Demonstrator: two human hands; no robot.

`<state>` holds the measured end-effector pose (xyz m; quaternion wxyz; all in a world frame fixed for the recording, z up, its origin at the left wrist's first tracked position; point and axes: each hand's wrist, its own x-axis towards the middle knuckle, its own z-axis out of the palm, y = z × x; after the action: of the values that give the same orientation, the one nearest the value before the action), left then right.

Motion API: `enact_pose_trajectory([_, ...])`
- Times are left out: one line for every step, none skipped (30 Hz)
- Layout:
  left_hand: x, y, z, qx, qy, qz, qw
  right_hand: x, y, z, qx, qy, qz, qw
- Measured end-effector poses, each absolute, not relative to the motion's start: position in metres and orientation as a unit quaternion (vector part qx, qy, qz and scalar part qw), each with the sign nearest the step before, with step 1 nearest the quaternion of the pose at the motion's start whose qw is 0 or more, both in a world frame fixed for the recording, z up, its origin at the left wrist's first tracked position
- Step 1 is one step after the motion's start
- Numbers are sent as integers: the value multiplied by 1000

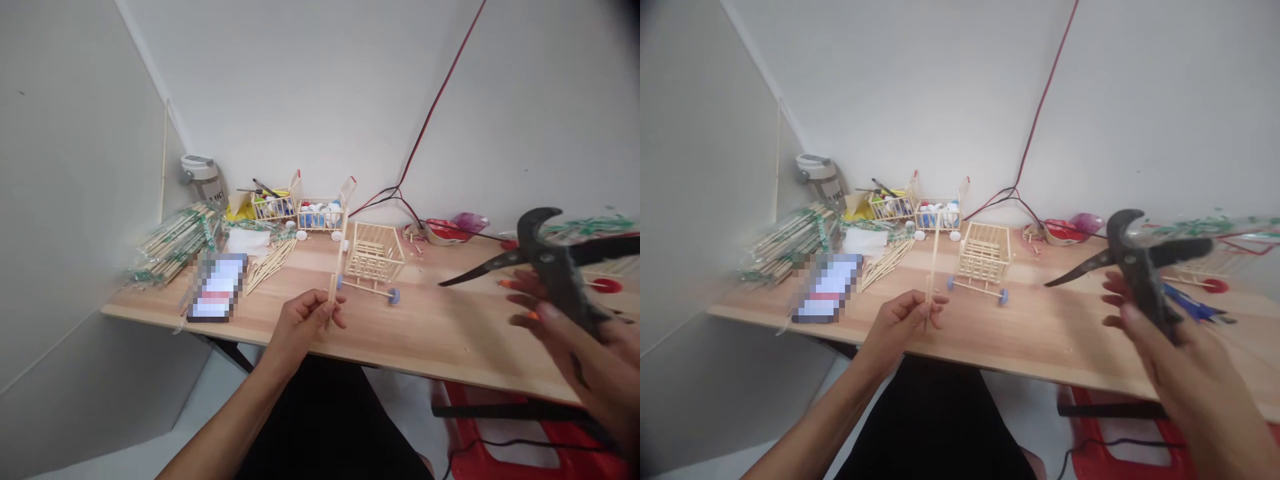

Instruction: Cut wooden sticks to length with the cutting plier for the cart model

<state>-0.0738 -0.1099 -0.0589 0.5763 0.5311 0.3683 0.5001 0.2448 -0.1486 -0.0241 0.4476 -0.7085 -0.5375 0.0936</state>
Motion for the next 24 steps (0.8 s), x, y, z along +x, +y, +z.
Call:
enact_pose_trajectory([-67, -110, -57, 525, 348, 510, 586, 233, -158, -31, -658, -523, 214, 498])
enact_pose_trajectory([-60, -111, -56, 516, 328, 520, 597, 219, -167, -40, -624, -506, 302, 514])
enact_pose_trajectory([-53, -113, -56, 508, 310, 526, 608, 205, -173, -48, -601, -498, 363, 509])
enact_pose_trajectory([-46, -116, -55, 501, 296, 528, 618, 190, -177, -56, -580, -498, 408, 499])
enact_pose_trajectory([-41, -118, -55, 496, 289, 528, 625, 176, -180, -63, -553, -498, 439, 504])
enact_pose_trajectory([-38, -121, -55, 494, 287, 525, 630, 164, -181, -67, -525, -495, 460, 518])
enact_pose_trajectory([-37, -123, -55, 494, 285, 520, 636, 153, -181, -70, -498, -492, 467, 540])
enact_pose_trajectory([-38, -124, -54, 497, 284, 520, 634, 144, -180, -72, -470, -492, 467, 564])
enact_pose_trajectory([-42, -125, -52, 503, 288, 522, 626, 137, -178, -72, -446, -494, 461, 587])
enact_pose_trajectory([-47, -125, -50, 511, 298, 527, 610, 132, -177, -71, -428, -499, 455, 601])
enact_pose_trajectory([-53, -125, -47, 517, 311, 538, 588, 128, -175, -69, -414, -508, 450, 606])
enact_pose_trajectory([-60, -124, -44, 521, 326, 551, 565, 126, -173, -69, -407, -518, 448, 605])
enact_pose_trajectory([-65, -124, -42, 522, 335, 561, 548, 124, -171, -69, -403, -529, 447, 599])
enact_pose_trajectory([-70, -124, -41, 521, 338, 565, 543, 122, -170, -69, -401, -538, 444, 594])
enact_pose_trajectory([-72, -124, -41, 520, 334, 563, 549, 121, -169, -71, -400, -547, 438, 591])
enact_pose_trajectory([-73, -125, -42, 516, 327, 560, 560, 119, -168, -72, -396, -555, 432, 591])
enact_pose_trajectory([-73, -126, -44, 510, 320, 557, 572, 116, -167, -74, -392, -558, 429, 593])
enact_pose_trajectory([-71, -128, -47, 504, 315, 555, 582, 112, -167, -74, -386, -556, 434, 595])
enact_pose_trajectory([-69, -130, -50, 498, 312, 554, 589, 108, -167, -74, -377, -553, 446, 595])
enact_pose_trajectory([-68, -132, -52, 495, 310, 553, 595, 103, -166, -73, -364, -550, 465, 591])
enact_pose_trajectory([-67, -133, -54, 493, 308, 549, 600, 99, -166, -72, -349, -549, 486, 583])
enact_pose_trajectory([-66, -135, -56, 494, 305, 544, 606, 96, -164, -71, -333, -551, 506, 574])
enact_pose_trajectory([-67, -135, -56, 496, 303, 538, 611, 93, -162, -70, -321, -556, 518, 565])
enact_pose_trajectory([-68, -136, -56, 499, 304, 531, 614, 93, -158, -71, -311, -563, 522, 560])
